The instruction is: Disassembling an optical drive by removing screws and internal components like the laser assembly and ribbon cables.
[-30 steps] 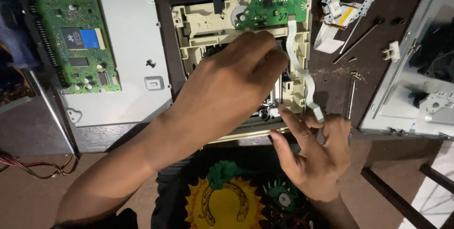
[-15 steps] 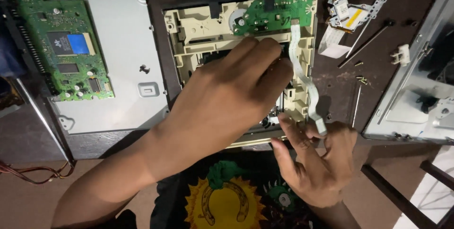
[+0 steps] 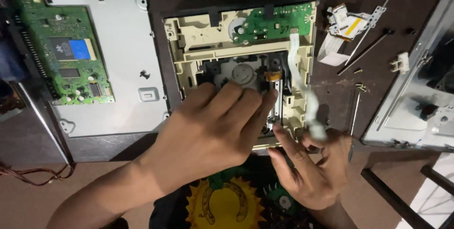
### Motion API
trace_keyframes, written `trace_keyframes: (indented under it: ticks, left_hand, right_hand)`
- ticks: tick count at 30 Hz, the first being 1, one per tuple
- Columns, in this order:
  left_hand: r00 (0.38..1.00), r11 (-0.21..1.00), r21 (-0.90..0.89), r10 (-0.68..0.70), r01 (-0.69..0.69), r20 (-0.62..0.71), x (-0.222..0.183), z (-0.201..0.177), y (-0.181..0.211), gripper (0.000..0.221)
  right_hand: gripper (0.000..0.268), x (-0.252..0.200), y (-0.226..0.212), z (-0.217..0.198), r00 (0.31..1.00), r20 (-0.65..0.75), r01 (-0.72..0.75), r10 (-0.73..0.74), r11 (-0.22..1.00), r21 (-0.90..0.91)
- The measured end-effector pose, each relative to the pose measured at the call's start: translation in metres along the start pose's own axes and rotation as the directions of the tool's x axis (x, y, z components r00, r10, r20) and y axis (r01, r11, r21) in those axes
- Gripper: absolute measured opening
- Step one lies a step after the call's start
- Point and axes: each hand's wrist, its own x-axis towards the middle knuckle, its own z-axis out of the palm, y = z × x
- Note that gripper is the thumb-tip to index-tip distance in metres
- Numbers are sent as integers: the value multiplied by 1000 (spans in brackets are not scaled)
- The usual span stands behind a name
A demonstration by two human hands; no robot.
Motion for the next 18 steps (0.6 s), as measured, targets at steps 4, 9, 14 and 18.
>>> trace_keyframes:
  ticks: [4,9,14,18]
  left_hand:
    - [1000,999,41,17,-16,0,-1,1,1,18]
    - [999,997,68,33,-34,17,8,1,9,10]
    - [991,991,81,95,-102,95,13,-7,5,31]
    - [978,977,146,130,-154,163,11,-7,5,38]
  right_hand:
    - [38,8,-6,-4,1000,-1,21,-21,997,-79]
    - [27,25,-19,-18,998,57,24,-19,996,-86]
    - [25,-12,17,-38,991,-76,-111,112,994,21]
    - [12,8,10,-60,938,-111,-344,330,926,-156]
